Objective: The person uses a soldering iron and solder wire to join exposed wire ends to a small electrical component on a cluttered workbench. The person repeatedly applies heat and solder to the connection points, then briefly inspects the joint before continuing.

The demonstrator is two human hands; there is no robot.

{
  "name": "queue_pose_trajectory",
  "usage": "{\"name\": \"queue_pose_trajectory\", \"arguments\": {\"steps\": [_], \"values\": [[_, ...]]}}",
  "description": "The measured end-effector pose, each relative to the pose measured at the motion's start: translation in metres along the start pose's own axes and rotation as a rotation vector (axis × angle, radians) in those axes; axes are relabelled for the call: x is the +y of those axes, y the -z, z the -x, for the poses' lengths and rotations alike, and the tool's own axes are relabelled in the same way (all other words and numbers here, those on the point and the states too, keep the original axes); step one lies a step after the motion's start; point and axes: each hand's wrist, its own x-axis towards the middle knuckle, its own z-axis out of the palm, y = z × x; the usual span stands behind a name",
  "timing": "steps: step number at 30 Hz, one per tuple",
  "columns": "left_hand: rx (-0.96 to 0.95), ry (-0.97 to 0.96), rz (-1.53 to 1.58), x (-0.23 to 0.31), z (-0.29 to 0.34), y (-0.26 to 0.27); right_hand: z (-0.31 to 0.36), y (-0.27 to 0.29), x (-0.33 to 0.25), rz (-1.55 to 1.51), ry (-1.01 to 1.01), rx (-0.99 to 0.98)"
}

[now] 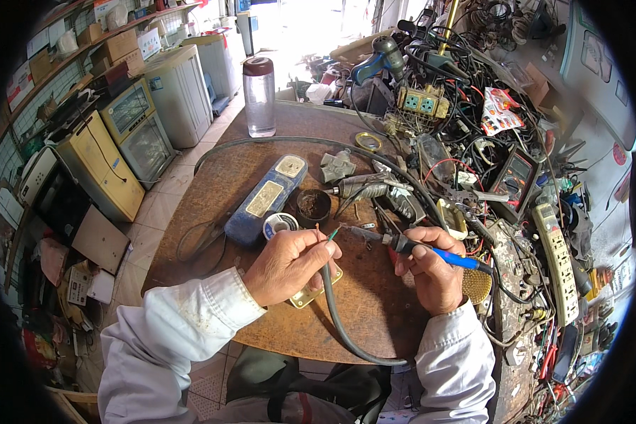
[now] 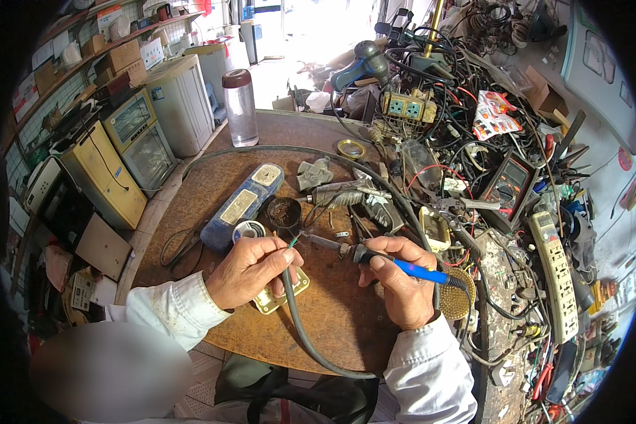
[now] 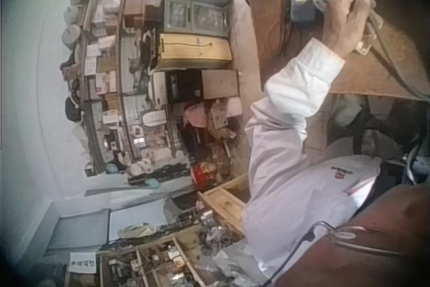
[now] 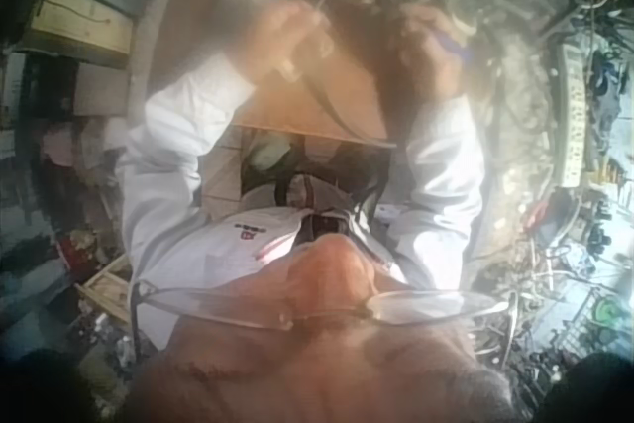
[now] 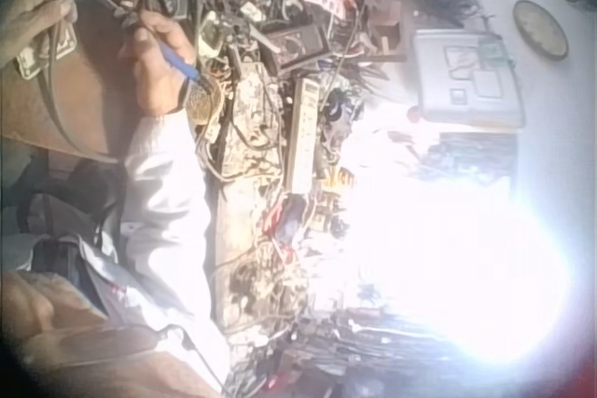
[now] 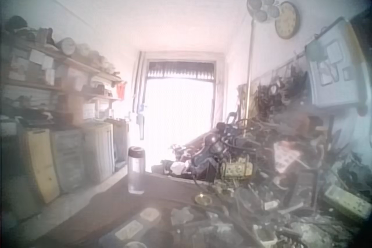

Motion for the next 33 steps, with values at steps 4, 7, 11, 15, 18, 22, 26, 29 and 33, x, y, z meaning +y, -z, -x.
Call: {"name": "queue_pose_trajectory", "arguments": {"steps": [4, 7, 11, 15, 18, 22, 26, 29, 33], "values": [[0.000, -0.001, 0.000, 0.0011, 0.0003, -0.0002, -0.0002, -0.0006, -0.0007, -0.003, -0.003, -0.002], [-0.006, -0.005, -0.003, 0.0005, 0.0000, 0.0000, 0.0004, -0.0010, -0.0019, -0.003, -0.008, 0.001], [-0.007, 0.001, -0.008, -0.0011, -0.0003, 0.0004, 0.0010, -0.0022, -0.0024, -0.013, -0.016, 0.012], [-0.011, -0.011, -0.018, -0.0014, -0.0007, 0.0006, -0.0002, -0.0002, 0.0007, -0.025, -0.004, -0.003], [-0.010, -0.008, -0.013, -0.0017, -0.0003, 0.0008, -0.0002, -0.0001, 0.0010, -0.036, 0.001, -0.010], [-0.012, -0.005, -0.022, -0.0012, -0.0002, 0.0008, 0.0005, -0.0009, -0.0011, -0.035, -0.008, -0.012], [-0.005, -0.012, -0.025, -0.0023, 0.0001, 0.0012, 0.0003, -0.0018, -0.0011, -0.035, -0.012, -0.014], [-0.009, -0.015, -0.031, -0.0026, -0.0007, 0.0012, 0.0001, 0.0005, 0.0001, -0.040, 0.002, -0.029], [-0.007, -0.006, -0.032, -0.0003, -0.0005, 0.0003, 0.0006, 0.0020, 0.0007, -0.033, 0.015, -0.041]]}}
